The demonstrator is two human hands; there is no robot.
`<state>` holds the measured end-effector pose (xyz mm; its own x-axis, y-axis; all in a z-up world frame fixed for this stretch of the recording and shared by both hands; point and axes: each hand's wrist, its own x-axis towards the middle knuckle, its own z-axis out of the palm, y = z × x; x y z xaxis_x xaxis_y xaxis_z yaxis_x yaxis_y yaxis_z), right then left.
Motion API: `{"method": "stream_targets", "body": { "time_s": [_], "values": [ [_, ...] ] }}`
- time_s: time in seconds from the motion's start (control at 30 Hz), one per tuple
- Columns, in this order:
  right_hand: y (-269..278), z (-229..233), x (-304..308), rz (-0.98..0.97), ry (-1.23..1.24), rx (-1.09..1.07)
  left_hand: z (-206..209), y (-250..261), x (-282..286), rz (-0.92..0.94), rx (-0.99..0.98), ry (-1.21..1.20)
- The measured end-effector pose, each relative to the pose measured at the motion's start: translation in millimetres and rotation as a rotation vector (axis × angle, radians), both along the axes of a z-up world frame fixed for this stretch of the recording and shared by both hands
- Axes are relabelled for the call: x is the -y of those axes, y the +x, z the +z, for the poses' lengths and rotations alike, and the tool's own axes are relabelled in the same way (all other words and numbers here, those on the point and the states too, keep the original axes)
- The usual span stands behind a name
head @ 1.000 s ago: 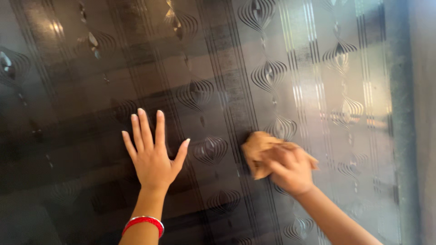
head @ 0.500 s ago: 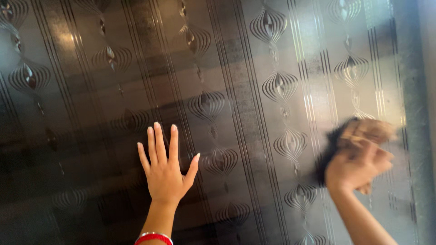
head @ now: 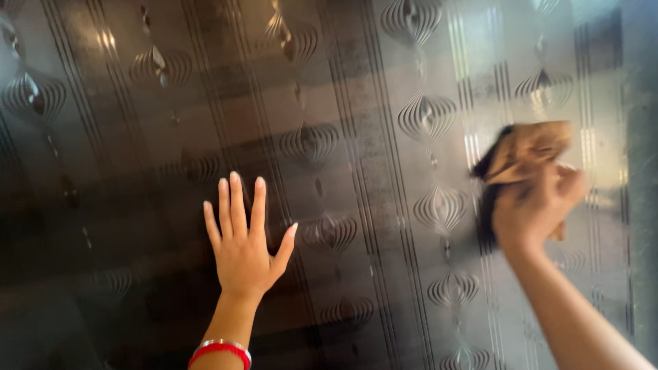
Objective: The person wipes the surface of a dark brown metal door with a cloth. They use their right hand to wipe the door in vertical strokes while their left hand rests on the door for support. The person moves the cloth up and down across different sections of the door.
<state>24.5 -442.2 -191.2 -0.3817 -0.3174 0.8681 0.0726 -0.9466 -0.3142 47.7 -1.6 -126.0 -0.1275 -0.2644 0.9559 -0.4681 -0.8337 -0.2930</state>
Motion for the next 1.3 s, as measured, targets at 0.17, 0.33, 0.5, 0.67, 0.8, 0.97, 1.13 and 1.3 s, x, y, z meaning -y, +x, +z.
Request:
{"method": "stream_targets", "body": {
  "time_s": [0.17,0.33,0.5,0.67,0.8,0.97,1.13,1.3],
  "values": [
    [2,-44,83,-0.085,0.155,0.041,1,-2,-1,-0.011,-0.021,0.011],
    [-6,-100,113,-0.142,0.304,0.097,-1,-1,-2,0.017,-0.034,0.026],
    [-11,-107,84,-0.098,0.459,0.117,-1,1,-3,0.037,-0.047,0.035],
    [-16,-67,20,-0.095,0.286,0.023,-3,1,-4,0.026,-0.056,0.032],
    [-25,-28,17,0.033,0.173,0.001,-4,4,-5,0.046,-0.039,0.048],
    [-35,-16,61,-0.081,0.212,-0.001,-4,8,-5,0.031,-0.031,0.043],
    [-39,-59,100,-0.092,0.379,-0.043,-4,11,-5,0.035,-0.023,0.040],
    [-26,-114,96,-0.137,0.680,-0.059,-5,9,-3,0.058,-0.024,0.044]
  ]
}}
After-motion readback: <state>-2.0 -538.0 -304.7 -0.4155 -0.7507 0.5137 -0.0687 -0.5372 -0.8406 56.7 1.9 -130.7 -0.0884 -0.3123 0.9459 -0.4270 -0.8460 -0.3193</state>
